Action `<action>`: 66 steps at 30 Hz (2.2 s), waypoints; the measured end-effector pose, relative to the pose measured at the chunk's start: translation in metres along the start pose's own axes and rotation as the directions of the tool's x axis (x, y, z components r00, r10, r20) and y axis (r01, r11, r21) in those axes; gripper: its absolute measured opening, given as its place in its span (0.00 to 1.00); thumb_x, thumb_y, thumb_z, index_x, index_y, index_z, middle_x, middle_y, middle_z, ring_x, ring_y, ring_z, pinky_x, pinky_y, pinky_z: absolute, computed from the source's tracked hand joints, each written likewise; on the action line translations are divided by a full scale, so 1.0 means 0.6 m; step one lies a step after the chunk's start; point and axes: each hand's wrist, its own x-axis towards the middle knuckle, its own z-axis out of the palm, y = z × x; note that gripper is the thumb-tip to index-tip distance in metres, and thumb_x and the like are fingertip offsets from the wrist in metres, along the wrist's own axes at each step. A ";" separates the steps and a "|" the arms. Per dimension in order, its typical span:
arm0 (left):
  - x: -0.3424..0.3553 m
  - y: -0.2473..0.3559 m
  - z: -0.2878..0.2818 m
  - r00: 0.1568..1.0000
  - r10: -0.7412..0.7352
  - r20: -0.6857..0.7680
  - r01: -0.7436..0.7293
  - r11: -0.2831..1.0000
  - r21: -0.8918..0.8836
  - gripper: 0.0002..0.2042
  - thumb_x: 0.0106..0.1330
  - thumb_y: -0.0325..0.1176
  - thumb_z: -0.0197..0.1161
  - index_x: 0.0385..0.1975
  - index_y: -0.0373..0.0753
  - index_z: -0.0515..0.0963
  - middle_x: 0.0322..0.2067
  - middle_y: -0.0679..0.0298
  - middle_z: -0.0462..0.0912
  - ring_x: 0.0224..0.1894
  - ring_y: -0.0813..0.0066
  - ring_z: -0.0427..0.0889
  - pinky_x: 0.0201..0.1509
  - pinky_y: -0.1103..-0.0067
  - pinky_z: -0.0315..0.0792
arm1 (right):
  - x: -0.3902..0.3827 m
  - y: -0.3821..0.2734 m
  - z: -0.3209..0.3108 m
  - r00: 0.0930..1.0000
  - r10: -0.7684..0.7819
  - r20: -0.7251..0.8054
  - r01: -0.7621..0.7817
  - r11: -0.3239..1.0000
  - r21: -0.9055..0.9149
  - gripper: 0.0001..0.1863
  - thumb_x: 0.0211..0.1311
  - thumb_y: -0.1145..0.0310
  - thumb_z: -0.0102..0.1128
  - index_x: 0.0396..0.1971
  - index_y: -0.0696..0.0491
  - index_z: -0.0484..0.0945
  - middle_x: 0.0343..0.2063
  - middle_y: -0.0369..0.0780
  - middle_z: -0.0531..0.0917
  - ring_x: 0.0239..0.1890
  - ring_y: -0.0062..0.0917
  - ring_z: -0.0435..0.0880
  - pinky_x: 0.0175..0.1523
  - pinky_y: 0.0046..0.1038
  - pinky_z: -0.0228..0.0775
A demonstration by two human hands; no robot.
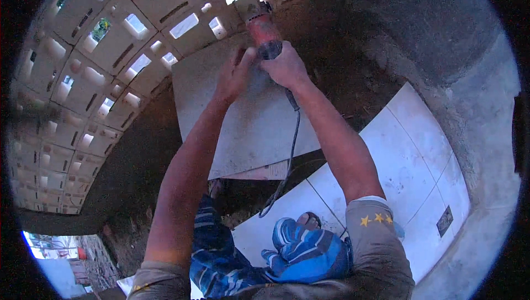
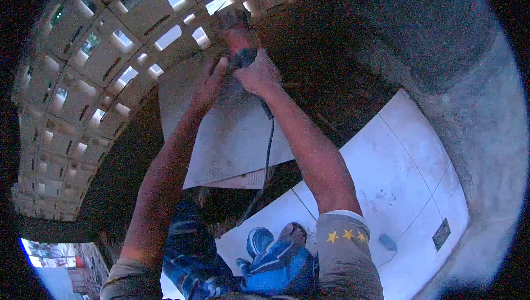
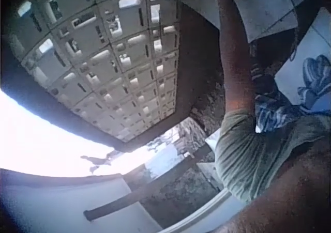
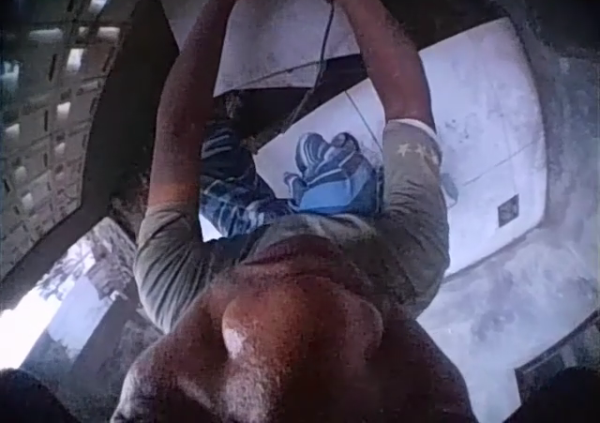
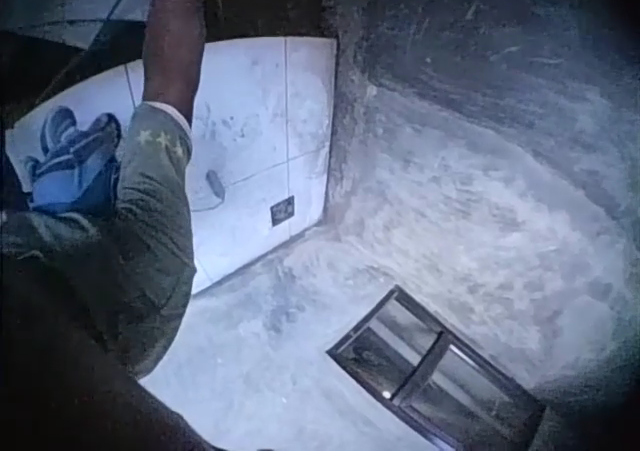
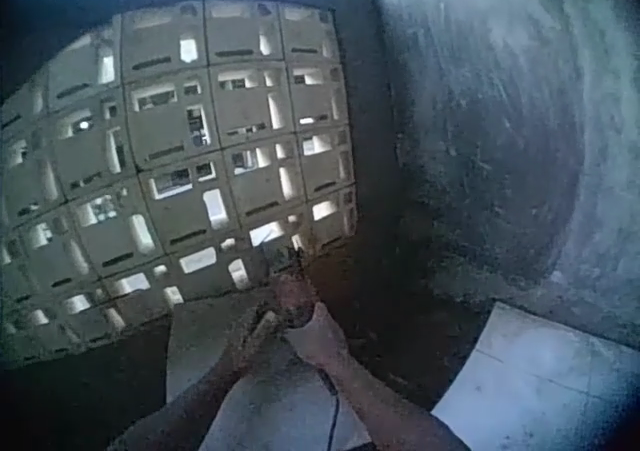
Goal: Apply adhesive to the floor and lay ceramic tiles.
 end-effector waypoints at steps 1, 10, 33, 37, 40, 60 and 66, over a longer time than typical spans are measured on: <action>0.011 0.006 0.015 1.000 -0.012 0.022 0.013 0.999 -0.046 0.35 0.69 0.60 0.51 0.62 0.32 0.68 0.49 0.46 0.80 0.54 0.54 0.78 0.59 0.66 0.67 | 0.011 0.018 -0.001 1.000 0.006 0.019 -0.006 1.000 0.014 0.39 0.41 0.55 0.74 0.52 0.63 0.70 0.46 0.53 0.80 0.51 0.43 0.81 0.56 0.38 0.72; 0.024 -0.007 0.027 0.989 0.145 0.009 -0.144 0.966 0.216 0.32 0.68 0.57 0.53 0.63 0.39 0.69 0.48 0.48 0.82 0.52 0.49 0.80 0.59 0.63 0.68 | 0.018 0.008 -0.008 0.991 0.085 0.100 -0.089 0.995 0.041 0.41 0.36 0.55 0.73 0.51 0.64 0.70 0.47 0.55 0.79 0.52 0.44 0.80 0.57 0.37 0.71; 0.028 -0.014 0.032 0.985 0.164 -0.059 -0.154 0.977 0.145 0.24 0.71 0.46 0.56 0.60 0.37 0.72 0.44 0.50 0.84 0.45 0.63 0.82 0.55 0.68 0.71 | 0.027 0.012 0.005 0.992 0.072 0.105 -0.076 0.997 0.032 0.45 0.37 0.52 0.72 0.54 0.66 0.68 0.47 0.56 0.79 0.51 0.45 0.80 0.57 0.37 0.71; 0.024 -0.017 0.022 0.972 0.224 -0.066 -0.207 0.958 0.196 0.23 0.71 0.46 0.56 0.58 0.37 0.74 0.45 0.52 0.84 0.46 0.64 0.83 0.57 0.70 0.70 | 0.022 0.000 0.002 0.992 0.069 0.104 -0.072 0.997 0.016 0.44 0.37 0.53 0.72 0.53 0.67 0.70 0.46 0.56 0.80 0.50 0.45 0.81 0.56 0.37 0.72; 0.027 -0.020 0.015 0.986 0.159 -0.043 -0.135 0.932 0.337 0.24 0.71 0.48 0.56 0.58 0.36 0.75 0.47 0.53 0.84 0.49 0.64 0.82 0.59 0.70 0.69 | 0.020 -0.002 -0.002 0.989 0.084 0.119 -0.086 0.996 0.017 0.43 0.37 0.54 0.72 0.52 0.67 0.70 0.45 0.55 0.81 0.49 0.45 0.82 0.56 0.36 0.73; 0.026 -0.022 0.019 0.997 0.077 -0.010 -0.070 0.943 0.325 0.30 0.70 0.56 0.51 0.63 0.40 0.70 0.50 0.50 0.82 0.53 0.53 0.80 0.64 0.66 0.63 | 0.039 0.011 0.008 0.988 0.081 0.130 -0.089 0.995 0.055 0.37 0.35 0.56 0.73 0.46 0.65 0.77 0.41 0.53 0.83 0.46 0.40 0.84 0.52 0.34 0.74; 0.029 -0.020 0.020 0.996 0.082 -0.032 -0.066 0.936 0.345 0.31 0.70 0.57 0.49 0.65 0.41 0.68 0.54 0.49 0.79 0.58 0.51 0.76 0.69 0.64 0.56 | 0.038 0.013 0.012 0.991 0.101 0.090 -0.105 0.994 0.042 0.36 0.34 0.56 0.73 0.43 0.65 0.78 0.38 0.53 0.84 0.43 0.39 0.85 0.50 0.34 0.75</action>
